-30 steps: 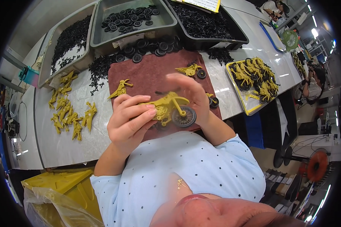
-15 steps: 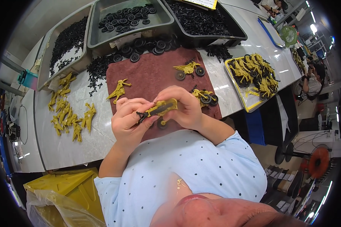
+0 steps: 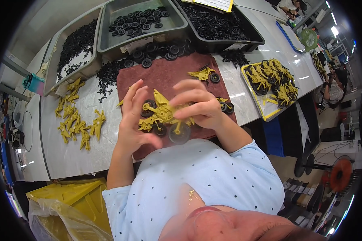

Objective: The person assembles toy motorcycles by attaching wheels to the frames and placing them onto a tray. The person then arranges motorcycle frames on a mat and inserts handlebars into each frame.

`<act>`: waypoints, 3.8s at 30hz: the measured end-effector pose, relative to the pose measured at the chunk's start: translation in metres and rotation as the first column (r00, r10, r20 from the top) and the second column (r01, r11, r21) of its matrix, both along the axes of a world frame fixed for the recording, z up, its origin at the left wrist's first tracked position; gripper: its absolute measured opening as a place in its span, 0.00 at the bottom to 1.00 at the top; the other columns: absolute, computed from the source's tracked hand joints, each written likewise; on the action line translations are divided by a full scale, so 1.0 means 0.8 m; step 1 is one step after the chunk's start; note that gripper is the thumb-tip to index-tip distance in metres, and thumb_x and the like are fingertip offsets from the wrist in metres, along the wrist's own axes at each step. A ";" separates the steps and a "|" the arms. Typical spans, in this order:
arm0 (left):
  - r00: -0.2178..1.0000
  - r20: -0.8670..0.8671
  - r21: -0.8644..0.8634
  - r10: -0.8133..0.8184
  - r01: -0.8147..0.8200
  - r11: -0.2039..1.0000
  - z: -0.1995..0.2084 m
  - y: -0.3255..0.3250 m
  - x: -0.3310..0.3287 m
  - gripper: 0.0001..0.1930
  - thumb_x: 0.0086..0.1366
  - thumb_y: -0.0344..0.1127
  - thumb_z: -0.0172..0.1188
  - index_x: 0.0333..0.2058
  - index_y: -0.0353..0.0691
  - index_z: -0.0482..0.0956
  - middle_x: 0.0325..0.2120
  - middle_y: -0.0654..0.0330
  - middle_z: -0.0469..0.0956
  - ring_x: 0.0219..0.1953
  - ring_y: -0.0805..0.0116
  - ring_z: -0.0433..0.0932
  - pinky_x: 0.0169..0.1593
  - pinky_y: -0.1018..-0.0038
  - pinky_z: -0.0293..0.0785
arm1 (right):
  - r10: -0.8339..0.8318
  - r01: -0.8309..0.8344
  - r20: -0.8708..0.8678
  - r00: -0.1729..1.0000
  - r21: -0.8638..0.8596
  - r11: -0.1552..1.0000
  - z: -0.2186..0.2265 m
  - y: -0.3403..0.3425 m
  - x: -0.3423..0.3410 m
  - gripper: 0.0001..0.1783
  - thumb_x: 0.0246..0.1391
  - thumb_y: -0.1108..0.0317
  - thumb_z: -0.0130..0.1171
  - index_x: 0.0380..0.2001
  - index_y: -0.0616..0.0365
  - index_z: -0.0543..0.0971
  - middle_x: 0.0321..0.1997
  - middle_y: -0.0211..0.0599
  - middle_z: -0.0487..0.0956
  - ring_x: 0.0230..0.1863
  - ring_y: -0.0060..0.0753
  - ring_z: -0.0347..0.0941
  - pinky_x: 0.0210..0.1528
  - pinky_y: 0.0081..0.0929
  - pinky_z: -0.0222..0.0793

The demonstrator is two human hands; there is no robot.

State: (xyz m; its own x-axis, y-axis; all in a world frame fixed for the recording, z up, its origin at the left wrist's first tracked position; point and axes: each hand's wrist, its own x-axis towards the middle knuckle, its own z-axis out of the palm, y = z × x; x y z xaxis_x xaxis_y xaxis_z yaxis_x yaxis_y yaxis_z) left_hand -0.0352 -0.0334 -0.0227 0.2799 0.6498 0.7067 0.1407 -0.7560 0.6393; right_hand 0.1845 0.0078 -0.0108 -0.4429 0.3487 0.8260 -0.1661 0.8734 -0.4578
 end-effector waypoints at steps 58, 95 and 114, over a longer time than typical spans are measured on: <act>0.899 -0.331 -0.110 0.286 -0.338 0.935 0.029 -0.029 0.028 0.14 0.50 0.27 0.66 0.39 0.37 0.81 0.32 0.61 0.78 0.38 0.63 0.75 0.44 0.71 0.64 | -0.255 0.365 0.309 0.916 -0.383 0.848 -0.010 -0.036 -0.008 0.20 0.41 0.67 0.69 0.40 0.58 0.79 0.36 0.36 0.81 0.40 0.39 0.75 0.45 0.31 0.69; 0.839 -0.443 0.130 0.317 -0.289 0.948 0.026 -0.040 0.014 0.17 0.43 0.30 0.69 0.36 0.36 0.79 0.34 0.60 0.80 0.38 0.64 0.79 0.42 0.68 0.62 | -0.164 0.176 0.092 0.982 -0.140 0.974 -0.014 -0.035 -0.018 0.21 0.40 0.62 0.67 0.41 0.56 0.79 0.39 0.32 0.81 0.42 0.36 0.76 0.46 0.31 0.64; 0.988 0.143 -0.897 0.049 0.108 0.429 -0.009 -0.008 0.007 0.12 0.62 0.36 0.61 0.37 0.30 0.81 0.28 0.60 0.81 0.28 0.72 0.75 0.34 0.77 0.71 | 0.194 0.038 0.163 0.967 -0.850 0.525 -0.022 -0.007 0.000 0.23 0.59 0.62 0.57 0.55 0.61 0.72 0.50 0.36 0.77 0.50 0.26 0.73 0.49 0.24 0.71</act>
